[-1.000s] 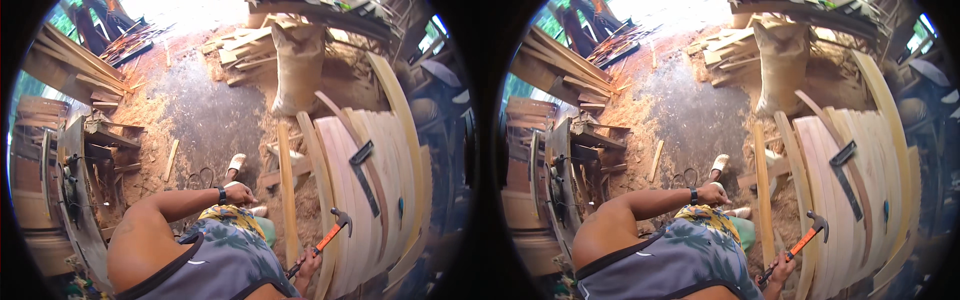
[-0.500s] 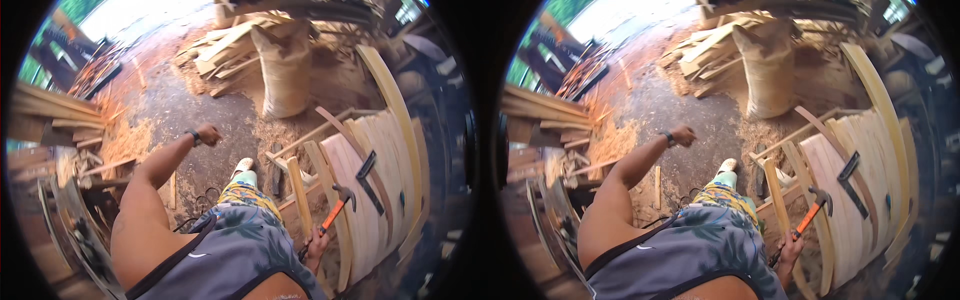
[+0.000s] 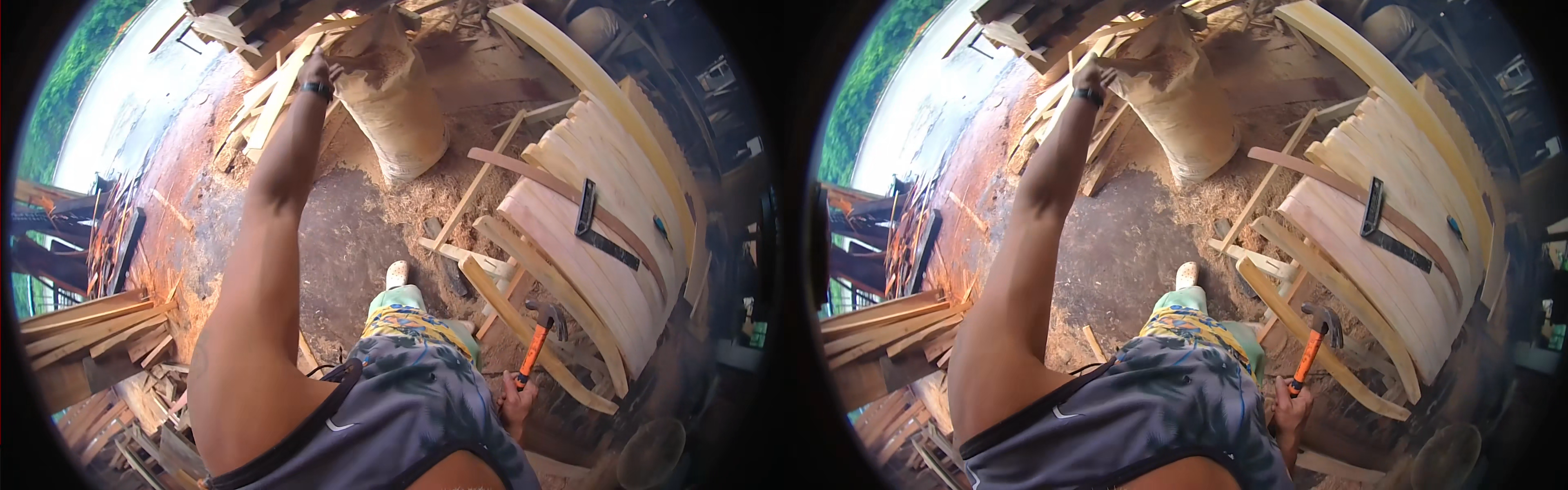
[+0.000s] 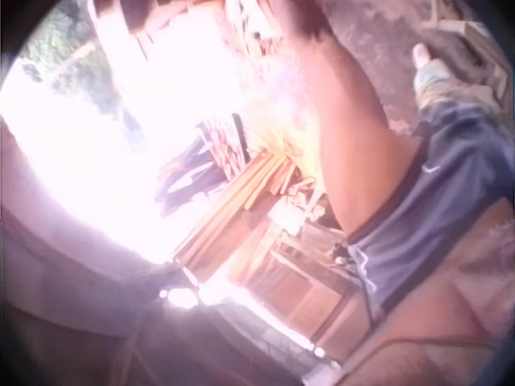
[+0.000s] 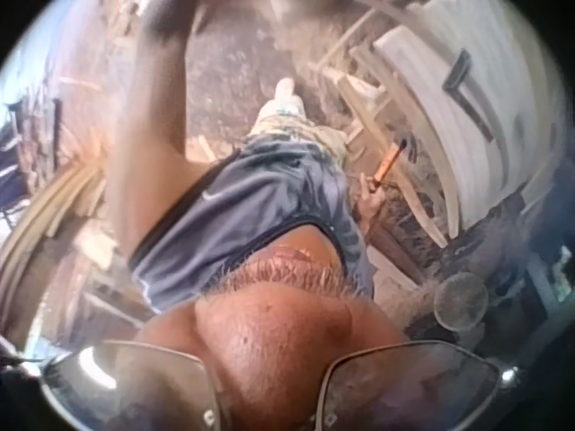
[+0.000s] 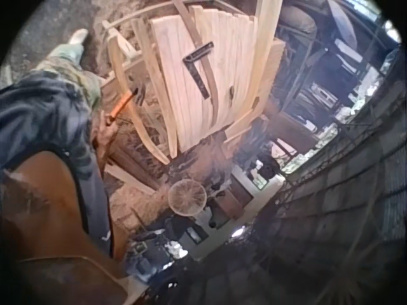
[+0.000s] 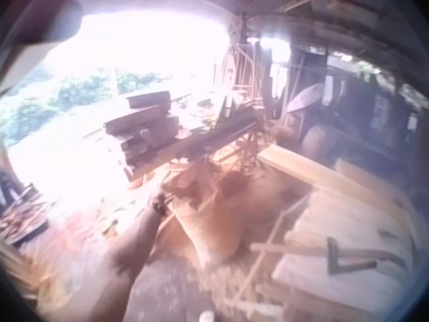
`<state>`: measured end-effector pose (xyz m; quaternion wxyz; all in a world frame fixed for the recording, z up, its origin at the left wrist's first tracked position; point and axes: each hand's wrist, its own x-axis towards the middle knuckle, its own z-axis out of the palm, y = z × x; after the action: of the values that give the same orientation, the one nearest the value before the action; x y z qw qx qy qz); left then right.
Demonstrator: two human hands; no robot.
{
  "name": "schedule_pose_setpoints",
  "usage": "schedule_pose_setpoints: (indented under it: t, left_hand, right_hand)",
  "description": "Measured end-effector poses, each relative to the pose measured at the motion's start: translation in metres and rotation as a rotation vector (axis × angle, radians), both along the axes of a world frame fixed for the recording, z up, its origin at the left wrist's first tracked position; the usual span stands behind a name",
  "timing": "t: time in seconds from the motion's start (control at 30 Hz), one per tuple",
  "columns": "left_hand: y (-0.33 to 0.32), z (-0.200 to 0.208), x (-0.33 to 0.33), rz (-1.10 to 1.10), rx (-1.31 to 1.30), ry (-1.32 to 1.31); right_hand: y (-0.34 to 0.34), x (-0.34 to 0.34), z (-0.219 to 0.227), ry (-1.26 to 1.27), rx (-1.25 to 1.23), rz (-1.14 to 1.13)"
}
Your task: Assembling and marking curved wooden pieces for furniture construction using a hammer and a square.
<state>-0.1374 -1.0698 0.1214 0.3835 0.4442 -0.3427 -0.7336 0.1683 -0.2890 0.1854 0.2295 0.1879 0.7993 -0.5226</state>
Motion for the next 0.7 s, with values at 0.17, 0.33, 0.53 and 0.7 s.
schedule_pose_setpoints:
  t: [0.17, 0.33, 0.53, 0.7]
  left_hand:
    - [0.159, -0.019, -0.025, -0.516, -0.411, -0.133]
    - [0.401, -0.037, 0.078, -0.850, -0.934, -0.069]
    - [0.514, -0.029, 0.175, -1.382, -0.973, 0.359]
    - [0.512, -0.027, 0.203, -1.476, -0.887, 0.208]
  right_hand:
    - [-0.009, 0.020, 0.017, 0.064, 0.123, 0.066]
    - [0.007, 0.025, 0.006, 0.114, 0.137, 0.064]
    - [0.000, 0.012, 0.020, 0.007, 0.099, -0.134]
    - [-0.028, -0.023, 0.038, -0.055, -0.042, -0.265]
